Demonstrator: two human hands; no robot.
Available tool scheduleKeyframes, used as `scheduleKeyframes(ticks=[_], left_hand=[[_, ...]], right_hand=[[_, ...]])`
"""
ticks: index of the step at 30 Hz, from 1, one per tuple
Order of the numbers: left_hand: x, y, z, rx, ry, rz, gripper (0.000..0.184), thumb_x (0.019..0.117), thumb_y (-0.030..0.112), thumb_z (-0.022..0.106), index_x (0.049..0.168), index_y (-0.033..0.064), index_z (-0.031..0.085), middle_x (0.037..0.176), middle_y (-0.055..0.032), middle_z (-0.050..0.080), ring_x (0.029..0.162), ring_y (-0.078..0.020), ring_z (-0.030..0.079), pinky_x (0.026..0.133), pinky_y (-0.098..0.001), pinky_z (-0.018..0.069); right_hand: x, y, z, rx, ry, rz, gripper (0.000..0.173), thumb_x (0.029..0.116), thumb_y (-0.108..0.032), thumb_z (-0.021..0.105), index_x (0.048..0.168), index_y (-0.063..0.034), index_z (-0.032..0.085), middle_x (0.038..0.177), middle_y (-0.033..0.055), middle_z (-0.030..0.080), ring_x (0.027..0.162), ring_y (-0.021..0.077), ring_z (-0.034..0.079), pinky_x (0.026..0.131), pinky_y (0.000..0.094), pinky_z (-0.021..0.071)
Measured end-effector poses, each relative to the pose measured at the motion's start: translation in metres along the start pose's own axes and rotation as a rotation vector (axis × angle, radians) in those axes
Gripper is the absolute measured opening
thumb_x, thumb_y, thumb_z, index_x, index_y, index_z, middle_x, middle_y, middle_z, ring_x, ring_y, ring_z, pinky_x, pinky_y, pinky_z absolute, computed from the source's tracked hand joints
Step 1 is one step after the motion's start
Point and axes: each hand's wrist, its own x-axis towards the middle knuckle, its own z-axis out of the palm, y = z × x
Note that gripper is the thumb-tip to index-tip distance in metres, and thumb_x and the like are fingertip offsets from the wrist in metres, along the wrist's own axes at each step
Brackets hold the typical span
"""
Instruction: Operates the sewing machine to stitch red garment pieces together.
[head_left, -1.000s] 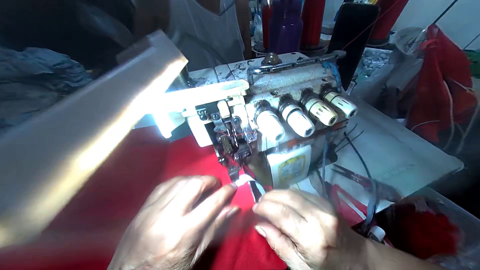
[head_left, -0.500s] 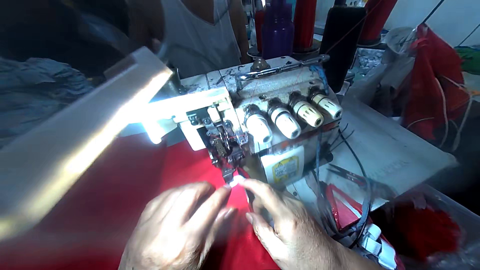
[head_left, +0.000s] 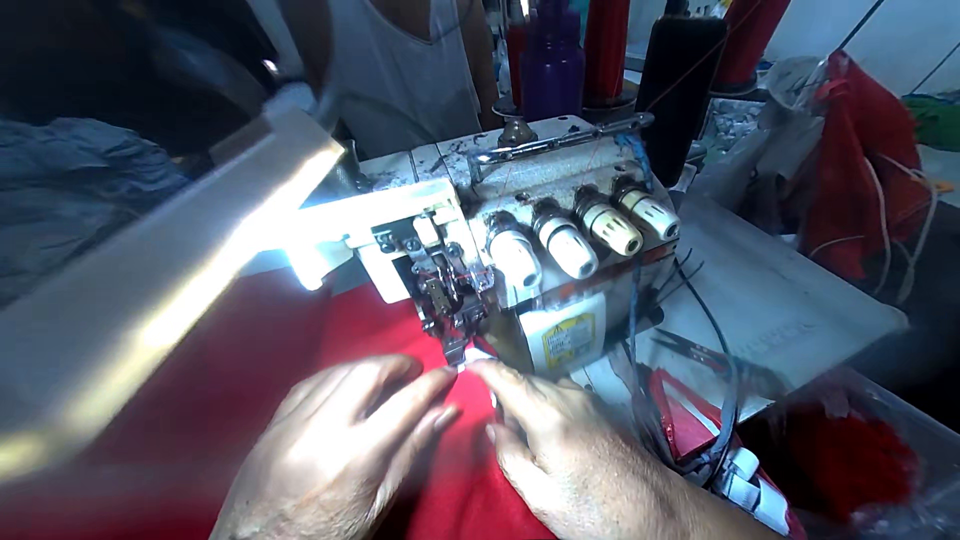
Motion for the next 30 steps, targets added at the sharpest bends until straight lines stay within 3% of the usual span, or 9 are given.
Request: scheduleKeyframes(ticks=[6, 9, 12, 17, 19, 23, 27, 28, 30], left_hand=[[-0.009, -0.002, 0.009, -0.091, 0.069, 0.004, 0.039, 0.1083, 0.037, 0.047, 0.112, 0.0109, 0.076, 0.104, -0.0207, 0.072, 0.103, -0.0333, 0.067, 0.091, -0.0398, 0.0491], [-0.004, 0.011, 0.0, -0.118, 0.01, -0.039, 0.038, 0.1065, 0.032, 0.051, 0.116, 0.0051, 0.076, 0.107, -0.0245, 0.071, 0.103, -0.0377, 0.067, 0.089, -0.0477, 0.0516], [-0.003, 0.012, 0.0, -0.105, 0.005, -0.039, 0.039, 0.1067, 0.032, 0.049, 0.115, 0.0055, 0.076, 0.107, -0.0235, 0.07, 0.103, -0.0381, 0.067, 0.089, -0.0489, 0.052], [-0.002, 0.011, 0.0, -0.12, 0.0, -0.037, 0.038, 0.1063, 0.033, 0.051, 0.115, 0.0049, 0.075, 0.106, -0.0235, 0.07, 0.101, -0.0389, 0.068, 0.086, -0.0501, 0.0525], [-0.002, 0.01, 0.0, -0.124, 0.0, -0.038, 0.038, 0.1064, 0.034, 0.051, 0.115, 0.0052, 0.075, 0.106, -0.0236, 0.07, 0.101, -0.0388, 0.068, 0.087, -0.0495, 0.0524], [-0.002, 0.006, -0.002, -0.168, -0.026, -0.038, 0.038, 0.1061, 0.032, 0.052, 0.115, 0.0042, 0.075, 0.106, -0.0246, 0.07, 0.101, -0.0398, 0.067, 0.087, -0.051, 0.0518], [-0.001, 0.001, -0.003, -0.202, -0.053, -0.039, 0.036, 0.1049, 0.032, 0.053, 0.114, 0.0051, 0.076, 0.107, -0.0244, 0.07, 0.102, -0.0388, 0.066, 0.088, -0.0517, 0.0502], [-0.001, 0.001, -0.002, -0.207, -0.048, -0.038, 0.037, 0.1049, 0.032, 0.053, 0.114, 0.0053, 0.076, 0.107, -0.0242, 0.07, 0.102, -0.0384, 0.066, 0.088, -0.0514, 0.0502], [-0.001, 0.0, -0.001, -0.206, -0.034, -0.035, 0.037, 0.1051, 0.033, 0.052, 0.114, 0.0067, 0.077, 0.106, -0.023, 0.07, 0.102, -0.0372, 0.066, 0.088, -0.0501, 0.0502]], right_hand=[[-0.003, 0.0, 0.002, 0.07, 0.06, -0.028, 0.038, 0.0954, -0.01, 0.057, 0.131, -0.0041, 0.068, 0.094, 0.0125, 0.073, 0.077, 0.0232, 0.069, 0.069, 0.0407, 0.0553], [-0.016, -0.004, 0.006, 0.164, 0.128, -0.008, 0.038, 0.0936, -0.011, 0.065, 0.129, 0.0019, 0.067, 0.101, 0.017, 0.073, 0.079, 0.023, 0.07, 0.069, 0.0355, 0.057], [-0.03, -0.01, 0.006, 0.256, 0.096, 0.085, 0.046, 0.0937, -0.008, 0.067, 0.137, 0.0054, 0.059, 0.104, 0.0176, 0.073, 0.077, 0.0193, 0.069, 0.069, 0.0308, 0.0571], [-0.043, -0.012, 0.003, 0.341, 0.038, 0.16, 0.049, 0.0946, -0.005, 0.065, 0.139, 0.0096, 0.054, 0.082, 0.0127, 0.071, 0.064, 0.0189, 0.065, 0.062, 0.0326, 0.0548], [-0.047, -0.011, -0.003, 0.375, -0.006, 0.198, 0.042, 0.0948, -0.005, 0.065, 0.133, 0.0099, 0.058, 0.082, 0.0137, 0.07, 0.065, 0.0176, 0.064, 0.063, 0.0312, 0.0537], [-0.052, -0.005, -0.01, 0.453, -0.132, 0.256, 0.024, 0.0943, -0.007, 0.066, 0.11, 0.0117, 0.068, 0.083, 0.0183, 0.068, 0.069, 0.0175, 0.061, 0.067, 0.0316, 0.0506], [-0.053, 0.004, -0.01, 0.719, -0.197, 0.311, 0.022, 0.0937, -0.006, 0.066, 0.103, 0.0136, 0.067, 0.1, 0.0182, 0.065, 0.089, 0.0135, 0.061, 0.08, 0.0273, 0.0506], [-0.053, 0.004, -0.012, 0.78, -0.21, 0.344, 0.022, 0.0934, -0.006, 0.067, 0.105, 0.0129, 0.065, 0.103, 0.0159, 0.065, 0.092, 0.011, 0.061, 0.083, 0.0256, 0.0504], [-0.05, 0.004, -0.012, 0.882, -0.234, 0.424, 0.019, 0.0924, -0.005, 0.067, 0.107, 0.0054, 0.061, 0.091, 0.0017, 0.059, 0.079, 0.0006, 0.054, 0.071, 0.0188, 0.0452]])
